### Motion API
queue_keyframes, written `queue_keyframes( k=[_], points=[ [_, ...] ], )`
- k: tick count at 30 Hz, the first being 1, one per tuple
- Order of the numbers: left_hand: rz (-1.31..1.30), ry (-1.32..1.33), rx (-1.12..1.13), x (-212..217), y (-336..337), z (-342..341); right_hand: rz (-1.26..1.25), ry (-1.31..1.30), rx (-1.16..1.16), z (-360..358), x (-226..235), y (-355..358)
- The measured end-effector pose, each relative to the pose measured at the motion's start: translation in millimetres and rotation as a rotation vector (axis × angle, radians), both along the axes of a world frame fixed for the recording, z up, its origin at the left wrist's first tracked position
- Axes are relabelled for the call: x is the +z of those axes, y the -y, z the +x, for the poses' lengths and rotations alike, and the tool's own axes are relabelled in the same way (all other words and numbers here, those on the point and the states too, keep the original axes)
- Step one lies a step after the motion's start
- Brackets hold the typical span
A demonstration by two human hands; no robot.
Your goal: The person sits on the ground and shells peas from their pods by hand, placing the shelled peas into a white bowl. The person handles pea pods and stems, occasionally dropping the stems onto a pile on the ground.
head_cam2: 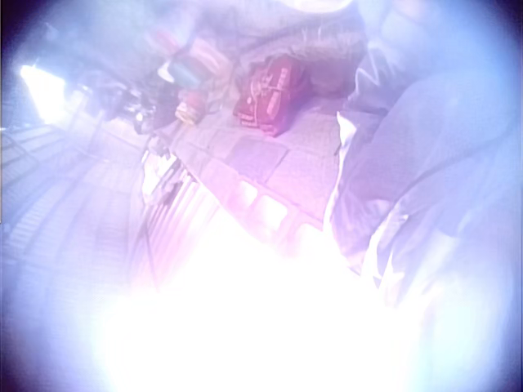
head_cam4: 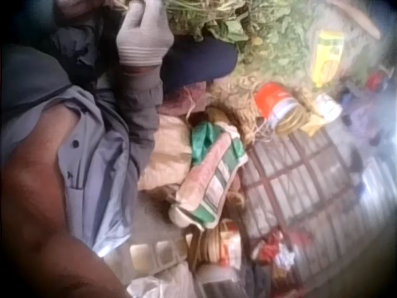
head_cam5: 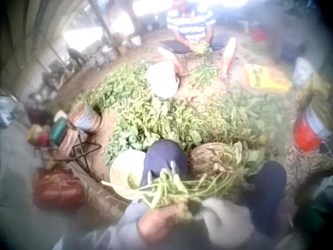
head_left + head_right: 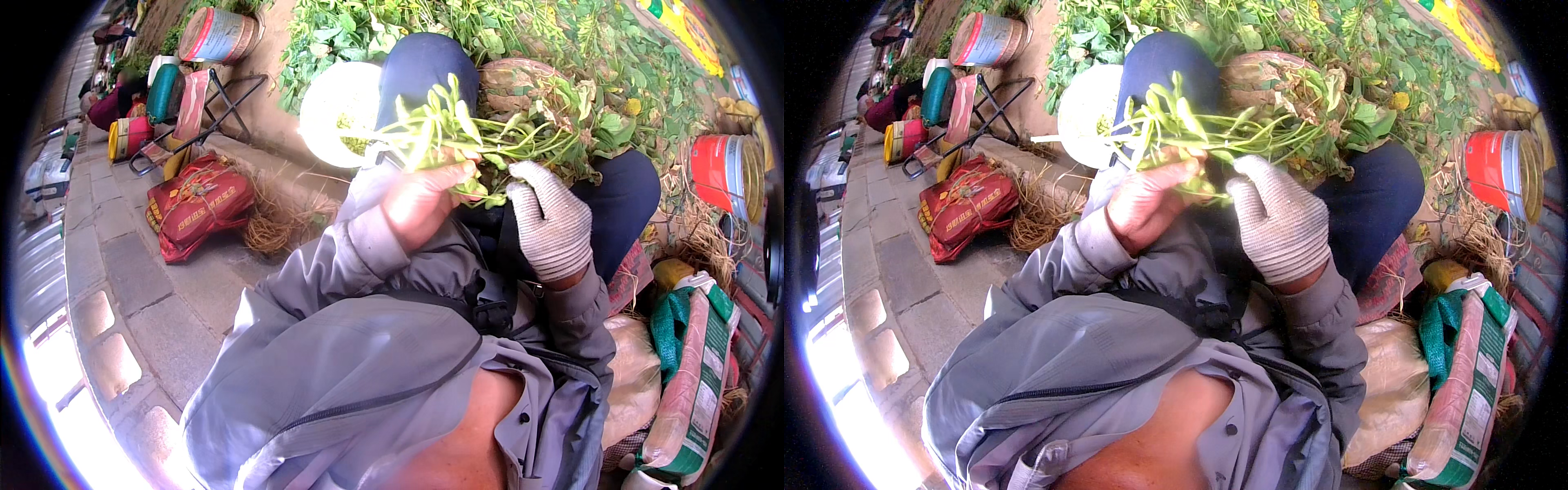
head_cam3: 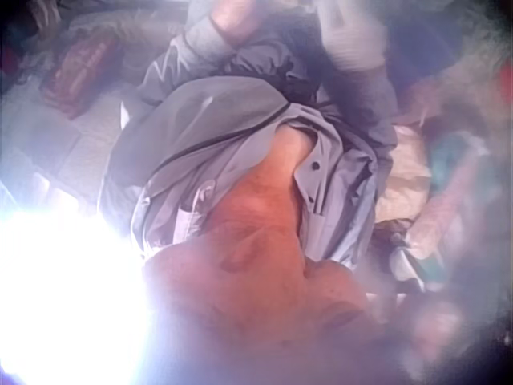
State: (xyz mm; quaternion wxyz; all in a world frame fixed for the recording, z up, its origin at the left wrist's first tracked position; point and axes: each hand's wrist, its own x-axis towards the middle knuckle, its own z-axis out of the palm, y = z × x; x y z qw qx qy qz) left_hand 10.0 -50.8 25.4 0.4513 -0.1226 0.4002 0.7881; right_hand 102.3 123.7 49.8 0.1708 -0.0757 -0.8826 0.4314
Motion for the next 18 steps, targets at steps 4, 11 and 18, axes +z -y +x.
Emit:
queue_keyframes(
  k=[4,11,18],
  points=[
    [0.007,-0.006,0.031,6,-5,2,0.150,-0.084,0.068,-9,8,8],
    [0.051,-0.059,-0.007,8,-6,1,0.295,-0.024,0.133,-16,-8,16],
    [0.096,-0.068,-0.028,14,-3,2,-0.130,0.104,0.152,-16,-9,13]
  ],
)
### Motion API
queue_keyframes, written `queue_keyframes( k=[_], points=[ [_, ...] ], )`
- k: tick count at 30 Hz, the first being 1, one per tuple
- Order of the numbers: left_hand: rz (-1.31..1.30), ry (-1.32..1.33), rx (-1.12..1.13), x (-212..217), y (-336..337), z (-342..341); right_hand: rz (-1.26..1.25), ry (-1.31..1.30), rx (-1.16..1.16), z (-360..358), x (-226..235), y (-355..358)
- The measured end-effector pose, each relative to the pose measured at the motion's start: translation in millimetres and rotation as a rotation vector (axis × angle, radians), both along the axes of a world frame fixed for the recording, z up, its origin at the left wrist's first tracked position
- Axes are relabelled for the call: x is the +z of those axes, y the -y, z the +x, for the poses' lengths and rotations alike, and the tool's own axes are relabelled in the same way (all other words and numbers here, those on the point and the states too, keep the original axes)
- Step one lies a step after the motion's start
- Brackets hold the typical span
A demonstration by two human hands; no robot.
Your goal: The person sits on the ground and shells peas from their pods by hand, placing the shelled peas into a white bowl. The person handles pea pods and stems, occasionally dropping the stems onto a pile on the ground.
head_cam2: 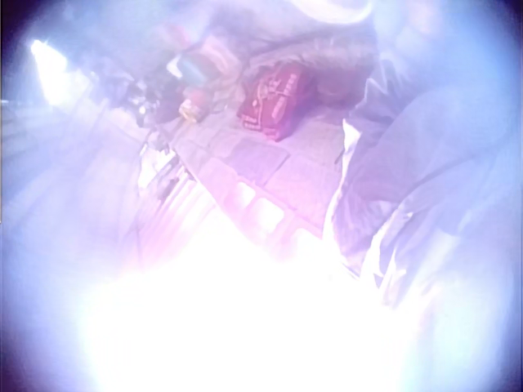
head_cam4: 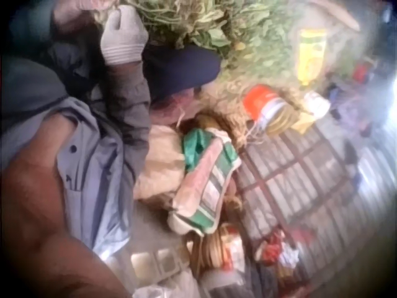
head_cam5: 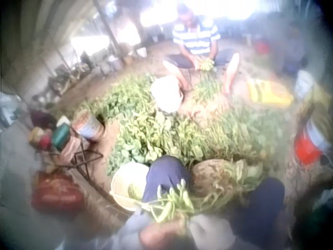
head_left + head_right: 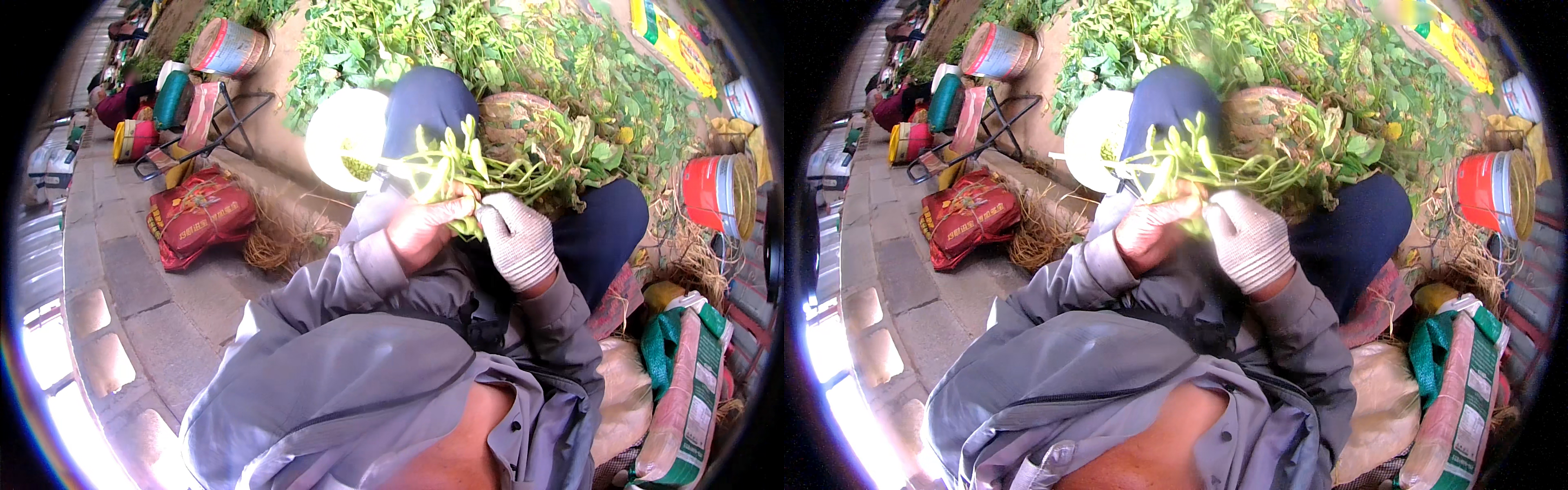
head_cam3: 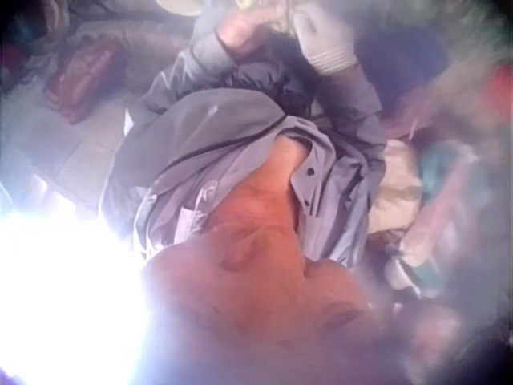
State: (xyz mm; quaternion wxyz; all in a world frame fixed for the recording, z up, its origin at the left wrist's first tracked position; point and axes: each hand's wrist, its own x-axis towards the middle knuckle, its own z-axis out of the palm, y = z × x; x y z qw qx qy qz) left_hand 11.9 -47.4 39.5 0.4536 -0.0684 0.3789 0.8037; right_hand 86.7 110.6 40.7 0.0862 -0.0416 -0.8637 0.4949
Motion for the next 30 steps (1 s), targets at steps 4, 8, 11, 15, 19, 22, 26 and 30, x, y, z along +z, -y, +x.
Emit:
queue_keyframes(
  k=[4,8,11,15,19,22,26,30],
  points=[
    [-0.092,-0.044,0.004,-1,-2,3,-0.216,0.100,-0.035,6,-6,3],
    [-0.155,-0.189,-0.015,-10,4,8,-0.215,0.115,-0.017,4,2,4],
    [-0.150,-0.192,-0.036,-20,6,9,-0.102,0.029,-0.044,5,-4,8],
    [-0.132,-0.252,-0.083,-26,6,9,-0.099,0.073,-0.038,7,4,8],
    [-0.021,-0.157,-0.100,-24,7,8,-0.347,0.199,-0.034,9,1,5],
    [0.002,-0.163,-0.148,-23,7,7,-0.743,0.378,-0.006,11,5,2],
    [0.102,-0.077,-0.197,-25,7,4,-1.022,0.535,-0.034,12,1,-1],
    [0.103,-0.092,-0.194,-24,7,6,-0.764,0.368,0.038,13,-11,1]
  ],
)
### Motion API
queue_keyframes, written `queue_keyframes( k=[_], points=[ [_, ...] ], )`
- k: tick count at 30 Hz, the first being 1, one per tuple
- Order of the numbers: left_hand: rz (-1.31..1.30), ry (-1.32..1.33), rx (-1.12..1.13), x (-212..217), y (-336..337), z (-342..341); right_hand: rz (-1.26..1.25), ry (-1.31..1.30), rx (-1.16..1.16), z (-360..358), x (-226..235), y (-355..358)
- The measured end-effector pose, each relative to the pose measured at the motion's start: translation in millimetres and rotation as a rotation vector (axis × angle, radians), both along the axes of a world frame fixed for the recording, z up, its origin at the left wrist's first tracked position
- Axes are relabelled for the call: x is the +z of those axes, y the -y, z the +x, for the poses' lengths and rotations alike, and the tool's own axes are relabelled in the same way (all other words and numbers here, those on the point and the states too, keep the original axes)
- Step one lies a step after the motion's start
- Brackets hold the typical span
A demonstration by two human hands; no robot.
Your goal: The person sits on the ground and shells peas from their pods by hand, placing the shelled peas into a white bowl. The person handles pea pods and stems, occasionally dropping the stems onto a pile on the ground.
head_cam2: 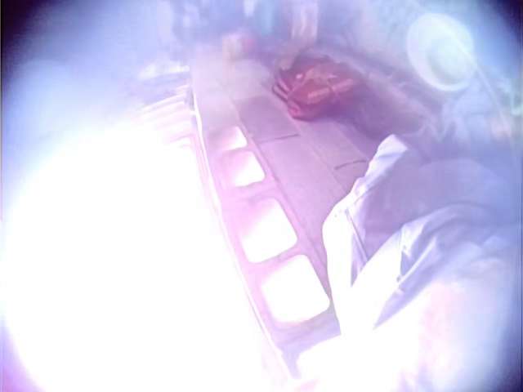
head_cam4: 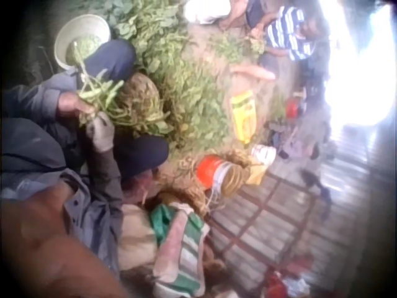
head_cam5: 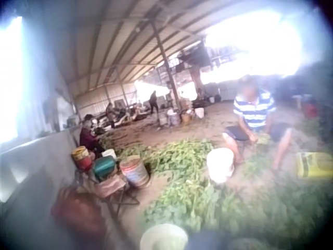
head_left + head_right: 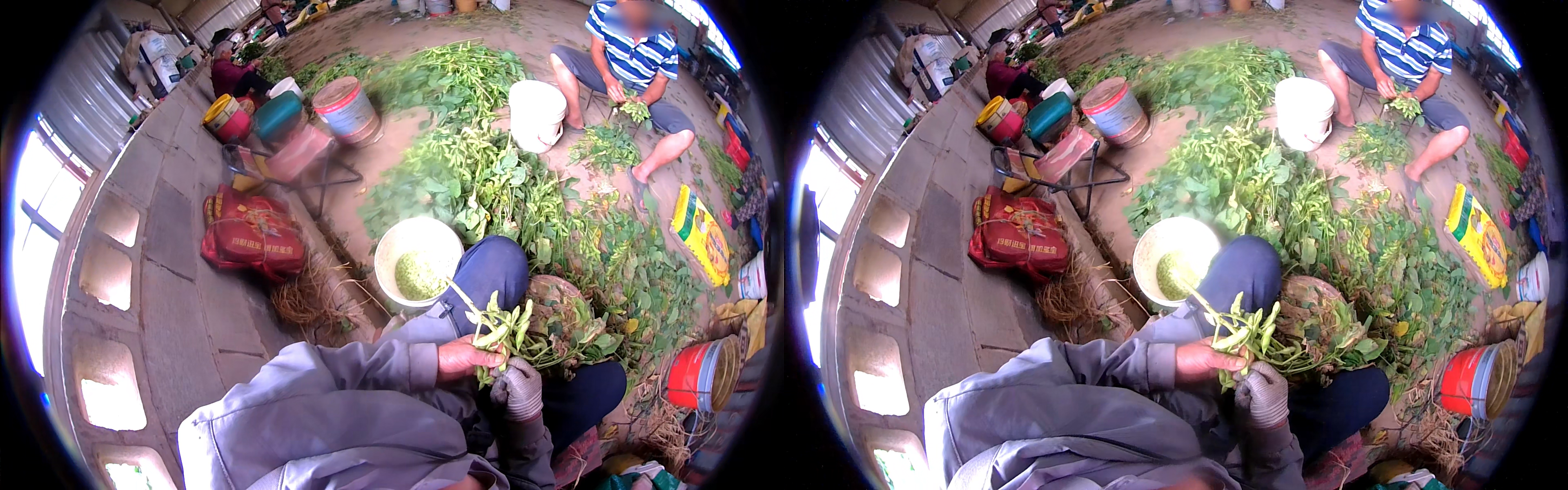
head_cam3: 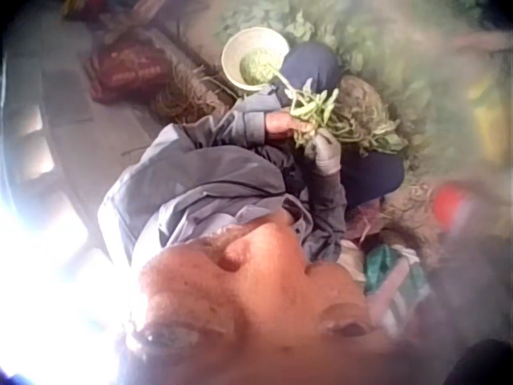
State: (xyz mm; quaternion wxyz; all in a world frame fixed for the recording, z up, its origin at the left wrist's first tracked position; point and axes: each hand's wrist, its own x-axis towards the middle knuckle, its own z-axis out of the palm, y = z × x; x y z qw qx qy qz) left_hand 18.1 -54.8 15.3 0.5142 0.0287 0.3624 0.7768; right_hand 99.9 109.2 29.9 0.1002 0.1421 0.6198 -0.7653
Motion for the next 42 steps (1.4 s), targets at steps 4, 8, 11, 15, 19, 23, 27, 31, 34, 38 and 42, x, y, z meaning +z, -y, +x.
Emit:
queue_keyframes(
  k=[4,8,11,15,19,23,27,31,34,38,42],
  points=[
    [-0.228,-0.310,-0.047,26,-4,-4,0.106,0.053,-0.037,-2,6,3],
    [-0.238,-0.336,-0.068,19,3,-4,0.181,-0.020,-0.023,0,-3,4],
    [-0.246,-0.311,-0.063,27,1,-6,0.001,0.118,-0.068,-1,7,2],
    [-0.169,-0.258,-0.001,18,2,-6,0.173,-0.023,-0.026,-3,2,-2],
    [-0.195,-0.132,0.034,21,-1,-3,0.211,0.033,-0.024,-2,12,0],
    [-0.161,0.100,0.108,26,2,-13,0.395,-0.091,-0.038,7,12,-10],
    [-0.106,0.130,0.124,23,10,-17,0.677,-0.218,-0.137,16,4,-22],
    [-0.124,0.164,0.172,33,14,-22,0.775,-0.220,-0.186,14,8,-20],
    [-0.090,0.168,0.185,36,16,-26,0.996,-0.252,-0.007,13,-1,-16],
    [-0.131,0.181,0.238,32,25,-31,0.894,-0.175,0.396,22,-6,-16],
    [-0.133,0.134,0.262,29,31,-40,0.674,-0.365,0.389,32,-1,-25]
  ],
)
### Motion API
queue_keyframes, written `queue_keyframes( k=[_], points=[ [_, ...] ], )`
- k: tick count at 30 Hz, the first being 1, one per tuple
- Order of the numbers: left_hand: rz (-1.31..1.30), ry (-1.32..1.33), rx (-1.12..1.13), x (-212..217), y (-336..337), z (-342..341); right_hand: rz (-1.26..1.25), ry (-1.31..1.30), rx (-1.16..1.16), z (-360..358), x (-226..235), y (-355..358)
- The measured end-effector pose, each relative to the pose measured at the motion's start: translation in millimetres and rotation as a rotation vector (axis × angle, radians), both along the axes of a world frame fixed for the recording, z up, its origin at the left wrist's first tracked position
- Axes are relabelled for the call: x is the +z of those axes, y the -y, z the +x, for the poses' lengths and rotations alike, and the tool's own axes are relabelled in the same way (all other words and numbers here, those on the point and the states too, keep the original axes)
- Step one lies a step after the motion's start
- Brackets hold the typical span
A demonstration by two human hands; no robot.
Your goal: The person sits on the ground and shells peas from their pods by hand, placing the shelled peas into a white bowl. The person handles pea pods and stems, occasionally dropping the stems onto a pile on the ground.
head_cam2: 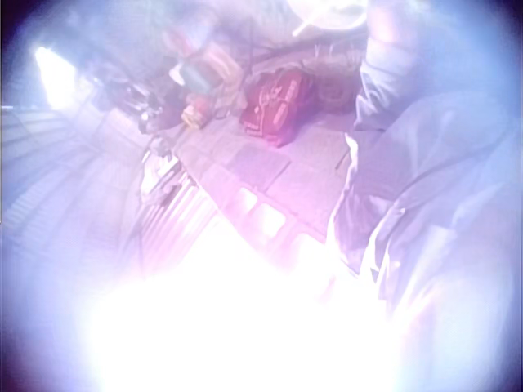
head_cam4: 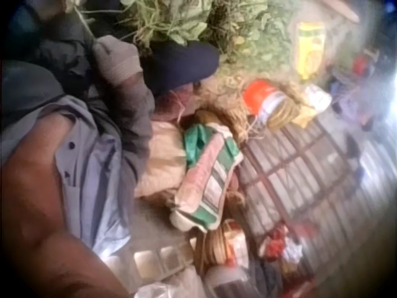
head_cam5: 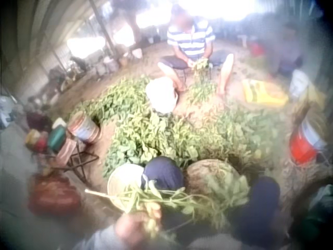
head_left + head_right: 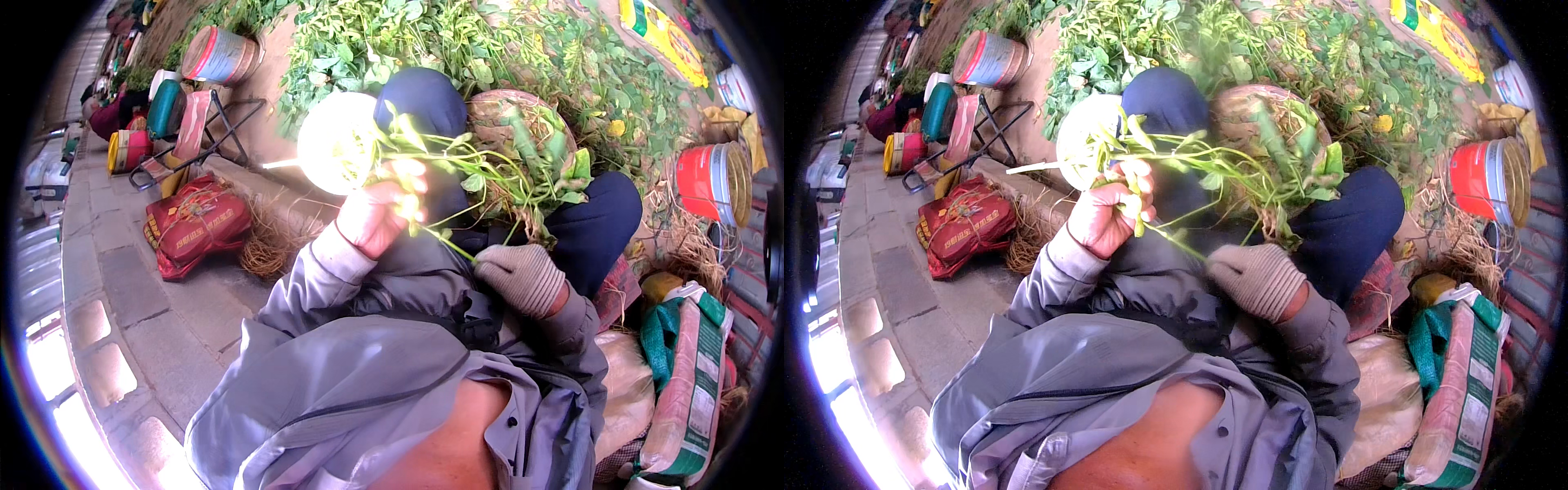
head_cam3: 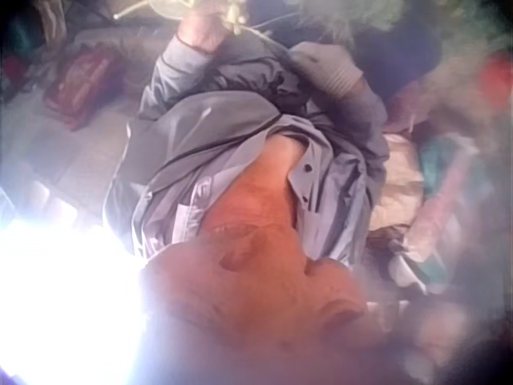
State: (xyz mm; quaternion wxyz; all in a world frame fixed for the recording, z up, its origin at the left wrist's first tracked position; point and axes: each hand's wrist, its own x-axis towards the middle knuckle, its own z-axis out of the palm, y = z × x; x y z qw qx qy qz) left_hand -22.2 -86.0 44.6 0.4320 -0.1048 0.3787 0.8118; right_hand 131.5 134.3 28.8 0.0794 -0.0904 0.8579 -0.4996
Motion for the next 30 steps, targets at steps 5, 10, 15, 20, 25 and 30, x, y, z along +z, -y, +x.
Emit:
queue_keyframes(
  k=[5,10,15,20,25,30],
  points=[
    [-0.016,-0.008,-0.013,-2,5,4,0.230,0.061,-0.320,-9,4,-9],
    [-0.072,-0.016,-0.023,5,6,6,0.082,-0.086,-0.496,-34,16,-9],
    [-0.160,-0.043,-0.039,8,8,9,-0.136,0.023,-0.422,-58,-17,14],
    [-0.142,-0.105,-0.092,2,17,4,-0.014,0.022,-0.328,-65,-16,26],
    [-0.288,-0.142,-0.063,15,18,7,0.110,-0.317,-0.491,-84,9,0],
    [-0.417,-0.151,0.029,17,25,11,0.379,-0.280,-0.255,-117,10,2]
  ],
)
